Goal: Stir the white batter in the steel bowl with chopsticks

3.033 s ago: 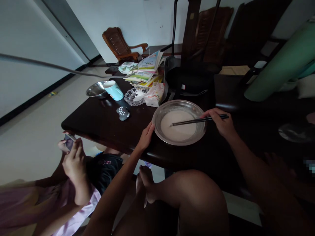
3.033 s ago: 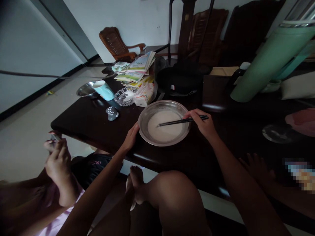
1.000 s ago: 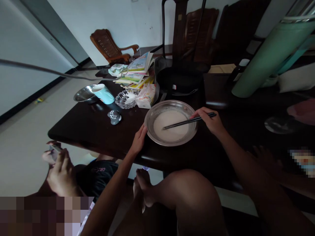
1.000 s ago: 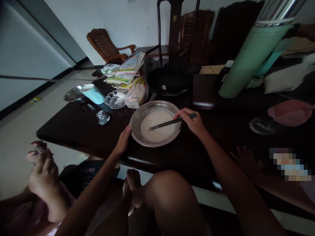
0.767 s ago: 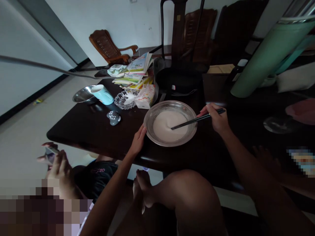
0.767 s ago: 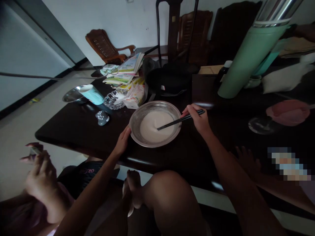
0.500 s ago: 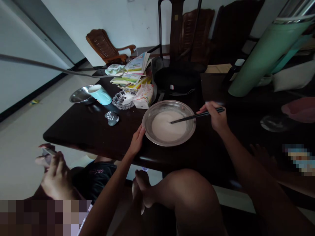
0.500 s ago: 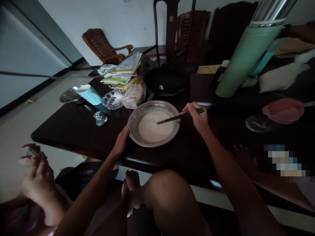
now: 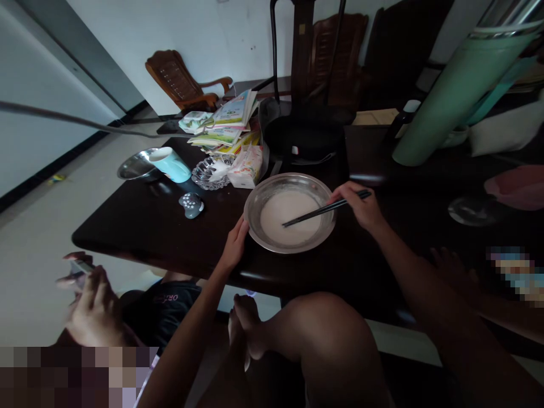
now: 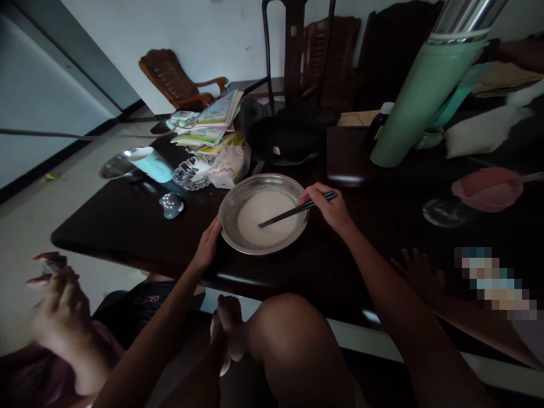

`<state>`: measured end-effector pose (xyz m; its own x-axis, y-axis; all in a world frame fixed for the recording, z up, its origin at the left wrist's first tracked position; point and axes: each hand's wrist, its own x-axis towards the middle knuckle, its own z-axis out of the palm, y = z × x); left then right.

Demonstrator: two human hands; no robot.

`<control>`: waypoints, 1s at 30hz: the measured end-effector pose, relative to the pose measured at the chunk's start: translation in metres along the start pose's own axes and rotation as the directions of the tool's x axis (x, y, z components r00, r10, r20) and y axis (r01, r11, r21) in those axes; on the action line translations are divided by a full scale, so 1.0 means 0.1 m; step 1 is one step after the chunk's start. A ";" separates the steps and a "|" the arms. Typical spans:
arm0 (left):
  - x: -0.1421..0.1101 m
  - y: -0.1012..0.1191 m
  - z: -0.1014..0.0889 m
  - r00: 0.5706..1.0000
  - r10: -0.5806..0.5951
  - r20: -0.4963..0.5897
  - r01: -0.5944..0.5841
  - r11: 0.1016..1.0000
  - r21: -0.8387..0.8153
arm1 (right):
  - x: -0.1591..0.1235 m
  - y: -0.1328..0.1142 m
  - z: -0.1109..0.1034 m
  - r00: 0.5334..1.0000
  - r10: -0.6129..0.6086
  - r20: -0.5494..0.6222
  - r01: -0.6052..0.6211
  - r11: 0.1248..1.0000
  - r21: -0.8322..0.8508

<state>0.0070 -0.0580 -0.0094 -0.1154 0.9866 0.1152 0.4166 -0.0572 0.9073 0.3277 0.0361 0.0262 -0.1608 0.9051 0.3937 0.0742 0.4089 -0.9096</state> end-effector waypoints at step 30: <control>0.00 -0.03 0.02 1.000 0.020 0.014 -0.019 0.998 -0.067 | -0.01 0.04 -0.03 0.998 0.006 -0.058 -0.006 1.000 0.011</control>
<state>0.0073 -0.0577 -0.0125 -0.0946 0.9872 0.1281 0.3573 -0.0864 0.9300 0.3308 0.0370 0.0219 -0.1030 0.9129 0.3949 0.0639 0.4023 -0.9133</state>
